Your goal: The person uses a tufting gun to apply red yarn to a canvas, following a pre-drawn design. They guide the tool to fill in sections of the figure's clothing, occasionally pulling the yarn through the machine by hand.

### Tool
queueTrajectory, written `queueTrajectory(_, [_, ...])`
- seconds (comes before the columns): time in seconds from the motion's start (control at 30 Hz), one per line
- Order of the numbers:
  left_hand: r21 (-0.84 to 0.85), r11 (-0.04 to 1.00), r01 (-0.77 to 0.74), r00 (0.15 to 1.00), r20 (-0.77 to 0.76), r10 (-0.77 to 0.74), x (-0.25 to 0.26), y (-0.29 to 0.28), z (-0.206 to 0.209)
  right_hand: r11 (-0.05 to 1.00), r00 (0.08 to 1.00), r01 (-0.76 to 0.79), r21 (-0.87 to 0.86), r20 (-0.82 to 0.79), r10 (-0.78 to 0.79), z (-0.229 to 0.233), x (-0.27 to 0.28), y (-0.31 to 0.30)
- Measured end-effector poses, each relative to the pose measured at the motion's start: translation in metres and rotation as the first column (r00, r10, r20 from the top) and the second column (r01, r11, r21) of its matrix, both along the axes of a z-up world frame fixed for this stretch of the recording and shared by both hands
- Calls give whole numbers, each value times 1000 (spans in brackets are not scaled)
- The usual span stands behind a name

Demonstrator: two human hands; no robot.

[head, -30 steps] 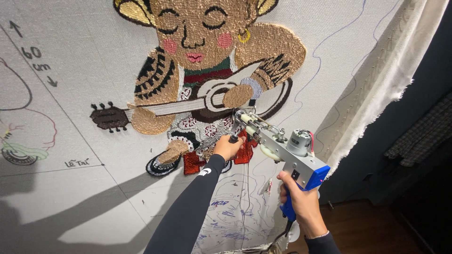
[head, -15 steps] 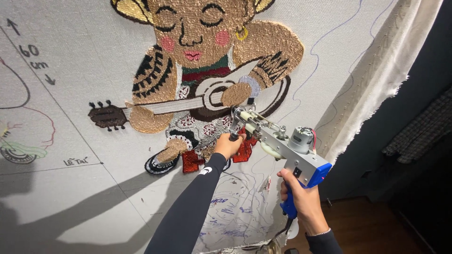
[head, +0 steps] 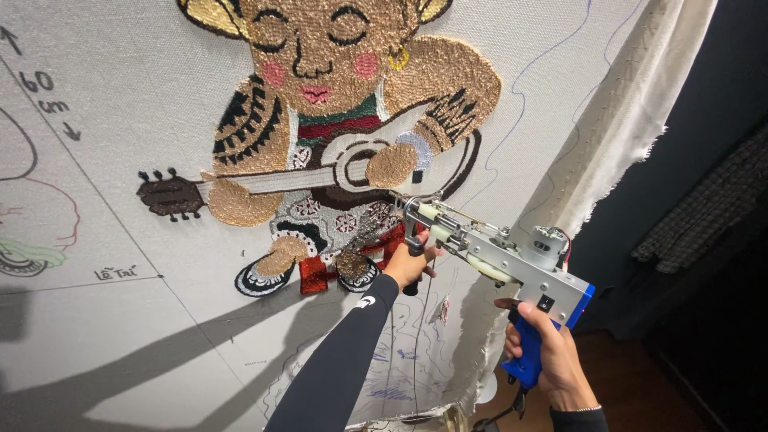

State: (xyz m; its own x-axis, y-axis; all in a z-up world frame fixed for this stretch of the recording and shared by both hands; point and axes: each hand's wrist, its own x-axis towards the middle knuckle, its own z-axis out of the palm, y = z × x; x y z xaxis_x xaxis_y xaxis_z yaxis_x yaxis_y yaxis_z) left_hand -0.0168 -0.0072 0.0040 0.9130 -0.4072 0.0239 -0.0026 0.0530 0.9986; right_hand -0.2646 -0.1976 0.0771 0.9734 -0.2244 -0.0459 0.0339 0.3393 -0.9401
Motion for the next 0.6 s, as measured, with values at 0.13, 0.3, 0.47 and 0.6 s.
queueTrajectory(0.13, [0, 998, 67, 998, -14, -67, 11, -7, -11, 1000, 1000, -2, 3, 18, 2, 2, -5, -3])
queueTrajectory(0.3, [109, 992, 71, 995, 67, -79, 7, -5, 6, 1000, 998, 6, 21, 63, -7, 0, -5, -2])
queueTrajectory(0.47, [144, 988, 47, 999, 10, -49, -1, 5, 6, 1000, 999, 19, -9, 33, -19, -4, 0, -1])
queueTrajectory(0.6, [63, 997, 48, 996, -78, -43, 4, 8, 2, 1000, 1000, -9, 13, 10, 9, -1, 5, 5])
